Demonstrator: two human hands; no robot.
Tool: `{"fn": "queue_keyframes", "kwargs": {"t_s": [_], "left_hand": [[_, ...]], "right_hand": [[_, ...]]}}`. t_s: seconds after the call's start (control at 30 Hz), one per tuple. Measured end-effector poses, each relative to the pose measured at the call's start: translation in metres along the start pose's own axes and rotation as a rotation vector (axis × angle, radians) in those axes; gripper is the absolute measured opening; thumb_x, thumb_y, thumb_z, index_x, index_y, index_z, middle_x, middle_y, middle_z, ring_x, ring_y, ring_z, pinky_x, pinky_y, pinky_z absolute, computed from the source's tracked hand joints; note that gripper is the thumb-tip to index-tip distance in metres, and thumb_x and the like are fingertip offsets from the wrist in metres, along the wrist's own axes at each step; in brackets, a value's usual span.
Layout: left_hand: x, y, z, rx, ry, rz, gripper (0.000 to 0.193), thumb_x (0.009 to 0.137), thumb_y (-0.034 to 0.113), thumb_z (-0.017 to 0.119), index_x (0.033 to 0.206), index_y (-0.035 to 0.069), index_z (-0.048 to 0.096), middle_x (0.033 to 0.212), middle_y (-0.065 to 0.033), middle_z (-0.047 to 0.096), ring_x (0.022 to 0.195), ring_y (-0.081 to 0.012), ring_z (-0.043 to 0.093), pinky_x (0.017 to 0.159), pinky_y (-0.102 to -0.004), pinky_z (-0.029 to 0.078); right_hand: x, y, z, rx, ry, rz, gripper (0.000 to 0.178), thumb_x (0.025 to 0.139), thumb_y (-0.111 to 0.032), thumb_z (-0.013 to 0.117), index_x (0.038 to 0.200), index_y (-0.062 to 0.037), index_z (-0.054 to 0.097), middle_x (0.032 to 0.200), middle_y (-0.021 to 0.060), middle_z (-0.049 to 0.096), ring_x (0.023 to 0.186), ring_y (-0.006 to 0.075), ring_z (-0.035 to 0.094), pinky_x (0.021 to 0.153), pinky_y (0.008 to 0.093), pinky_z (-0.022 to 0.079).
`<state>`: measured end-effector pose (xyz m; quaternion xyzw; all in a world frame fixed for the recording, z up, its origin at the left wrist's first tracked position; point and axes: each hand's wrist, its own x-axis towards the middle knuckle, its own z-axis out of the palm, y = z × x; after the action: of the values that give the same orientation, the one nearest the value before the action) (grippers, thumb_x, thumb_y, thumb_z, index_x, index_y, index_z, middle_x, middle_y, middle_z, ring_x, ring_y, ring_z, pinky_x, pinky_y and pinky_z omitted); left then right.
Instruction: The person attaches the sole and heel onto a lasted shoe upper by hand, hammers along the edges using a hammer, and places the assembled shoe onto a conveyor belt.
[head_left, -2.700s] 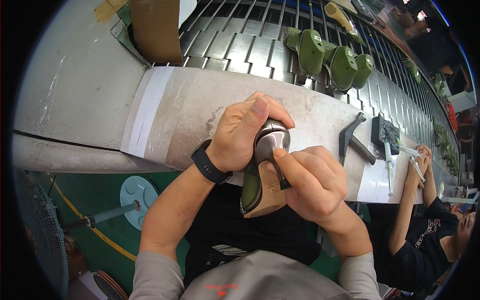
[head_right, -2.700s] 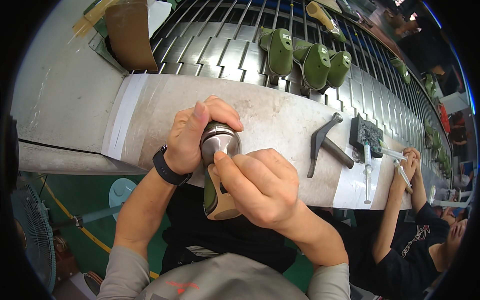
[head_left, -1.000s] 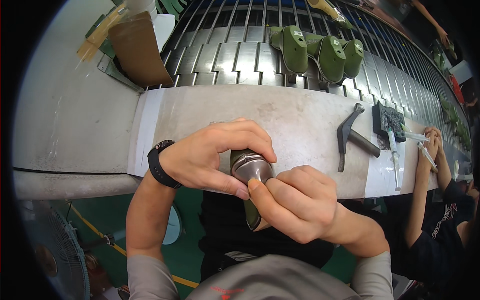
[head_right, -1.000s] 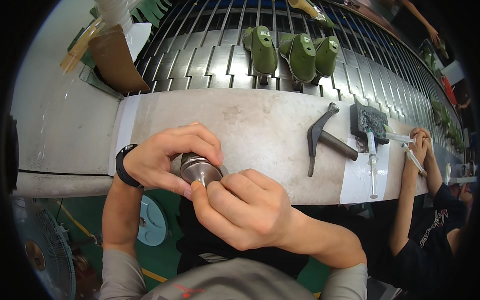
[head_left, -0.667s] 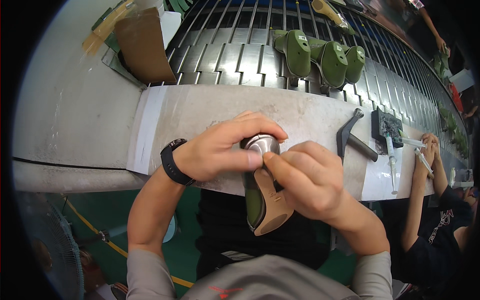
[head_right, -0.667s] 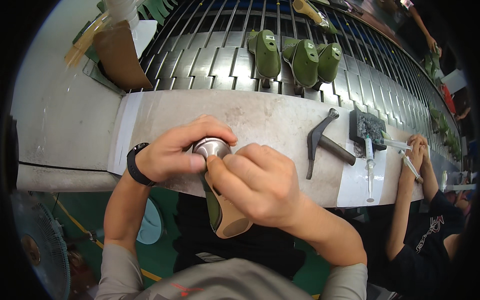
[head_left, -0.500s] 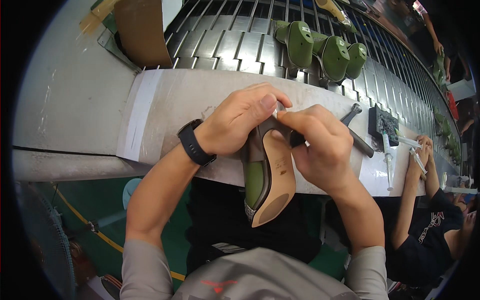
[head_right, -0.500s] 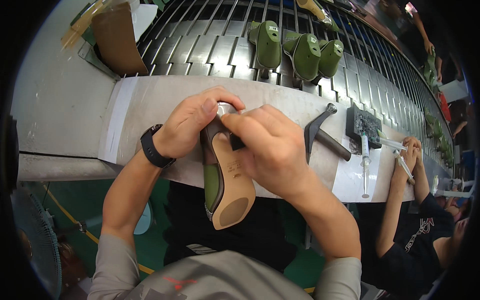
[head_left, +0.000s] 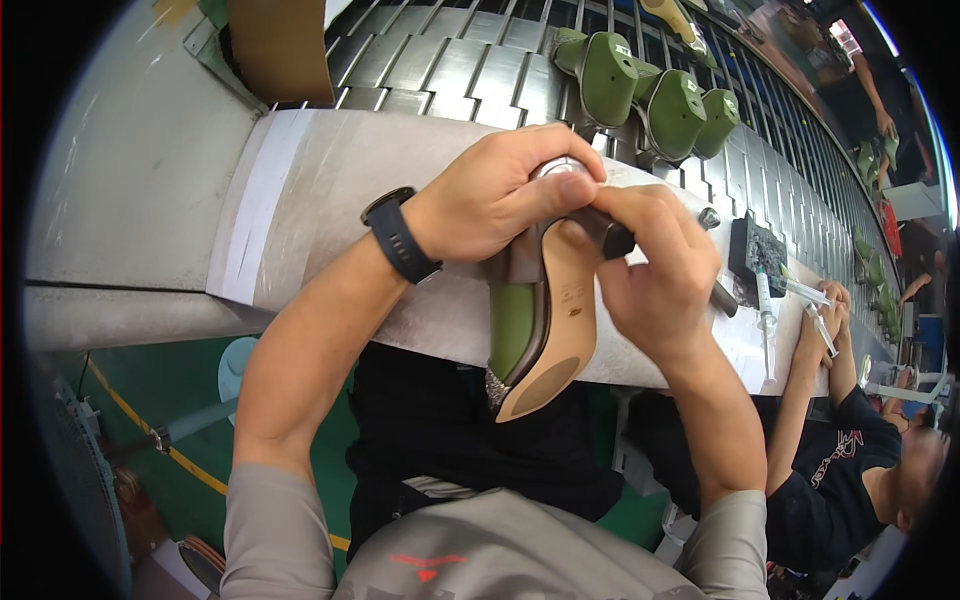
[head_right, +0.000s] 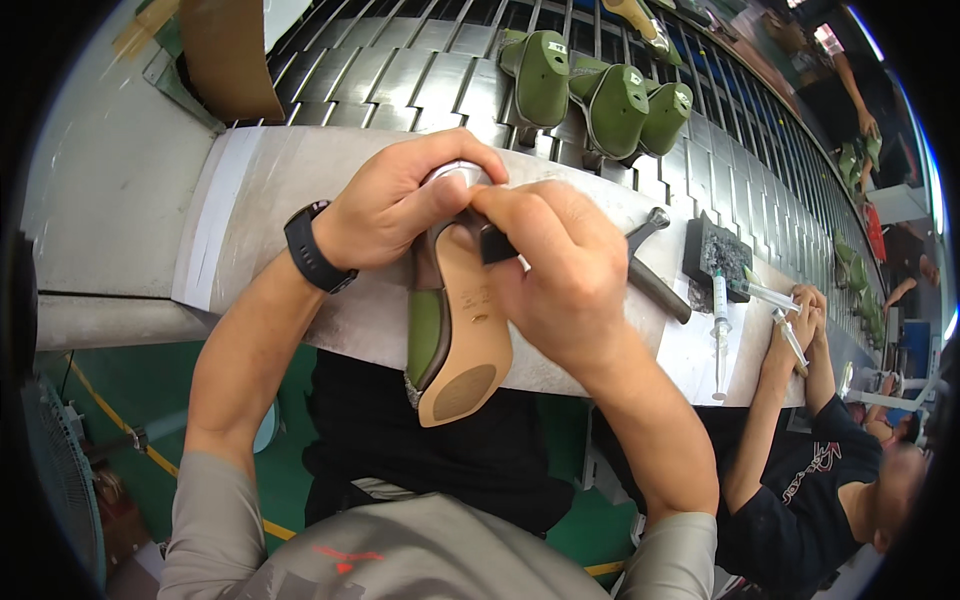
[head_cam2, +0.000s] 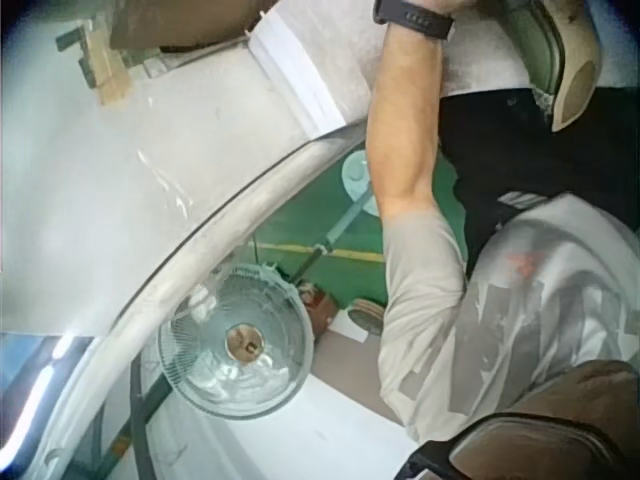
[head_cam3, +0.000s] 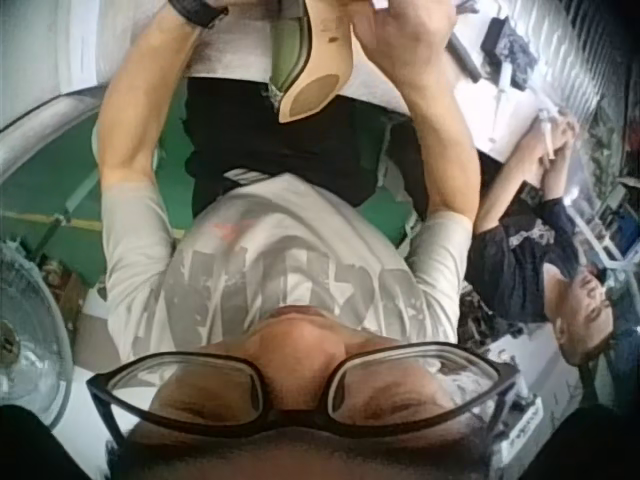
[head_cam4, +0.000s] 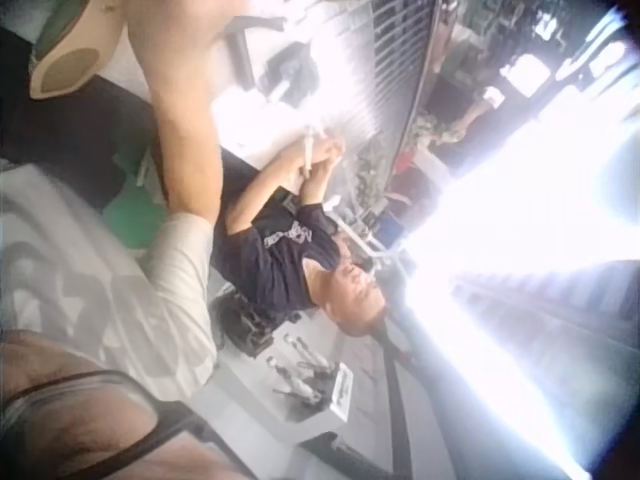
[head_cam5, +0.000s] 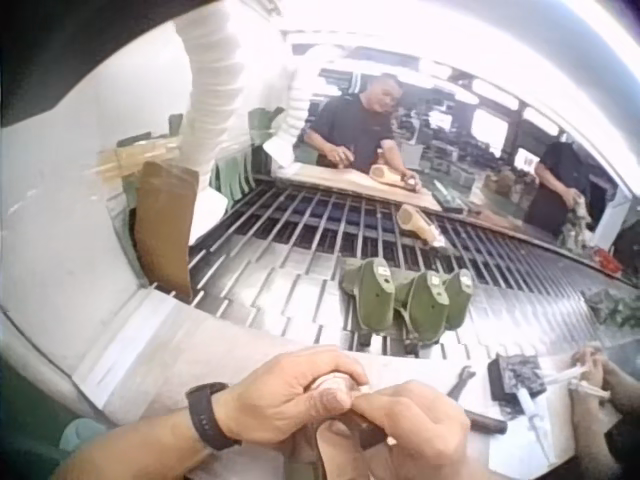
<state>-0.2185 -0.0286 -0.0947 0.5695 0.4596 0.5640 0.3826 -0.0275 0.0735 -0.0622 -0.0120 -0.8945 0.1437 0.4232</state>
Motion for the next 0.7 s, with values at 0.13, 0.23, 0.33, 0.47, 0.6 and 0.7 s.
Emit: {"fn": "queue_keyframes", "kwargs": {"t_s": [0.13,0.23,0.33,0.47,0.6,0.7], "left_hand": [[-0.019,0.005,-0.029,0.142,-0.135,0.124,0.086,0.085,0.073,0.082,0.131,0.003,0.067,0.126,-0.0101,0.068,0.118,-0.0225,0.065,0.103,-0.0374,0.051],[-0.041,0.012,-0.049,0.131,-0.155,0.041,0.075,0.075,0.044,0.093,0.132,0.002,0.068,0.134,-0.0156,0.069,0.131,-0.0315,0.063,0.115,-0.0453,0.048],[-0.051,0.016,-0.053,0.13,-0.117,-0.011,0.072,0.068,0.023,0.097,0.131,0.003,0.069,0.13,-0.0144,0.07,0.129,-0.0311,0.064,0.113,-0.0449,0.049],[-0.061,0.015,-0.058,0.11,-0.116,0.038,0.073,0.063,0.017,0.1,0.128,0.004,0.071,0.125,-0.0129,0.071,0.122,-0.0278,0.066,0.107,-0.041,0.052],[-0.063,0.05,-0.045,0.299,0.124,-0.01,0.067,0.064,0.016,0.101,0.123,0.004,0.072,0.119,-0.01,0.071,0.11,-0.0222,0.069,0.098,-0.035,0.055],[-0.062,0.11,-0.025,0.603,0.287,0.119,0.063,0.065,0.013,0.099,0.121,0.004,0.071,0.115,-0.0097,0.07,0.106,-0.0236,0.068,0.095,-0.0362,0.054]], "right_hand": [[-0.02,-0.027,-0.018,0.261,-0.233,0.441,0.03,0.084,-0.01,0.09,0.108,-0.0031,0.073,0.091,0.0114,0.073,0.075,0.0244,0.071,0.067,0.0345,0.056],[-0.048,-0.047,-0.029,0.365,-0.293,0.508,0.033,0.084,-0.014,0.091,0.108,-0.0001,0.073,0.095,0.0136,0.073,0.08,0.0261,0.072,0.07,0.0356,0.057],[-0.078,-0.061,-0.03,0.392,-0.318,0.518,0.04,0.085,-0.016,0.091,0.115,0.0031,0.072,0.102,0.0167,0.074,0.087,0.0277,0.074,0.076,0.0366,0.058],[-0.085,-0.076,-0.024,0.5,-0.257,0.691,0.052,0.088,-0.019,0.09,0.129,0.0049,0.067,0.107,0.0184,0.076,0.093,0.0294,0.075,0.084,0.0379,0.059],[-0.064,-0.052,-0.025,0.381,-0.118,0.58,0.045,0.089,-0.016,0.086,0.125,0.0046,0.07,0.108,0.0193,0.075,0.097,0.0288,0.073,0.09,0.0387,0.056],[-0.024,-0.055,-0.045,0.264,0.009,0.37,0.044,0.088,-0.017,0.087,0.124,0.0028,0.071,0.103,0.0169,0.076,0.09,0.0276,0.072,0.083,0.0374,0.057]]}}
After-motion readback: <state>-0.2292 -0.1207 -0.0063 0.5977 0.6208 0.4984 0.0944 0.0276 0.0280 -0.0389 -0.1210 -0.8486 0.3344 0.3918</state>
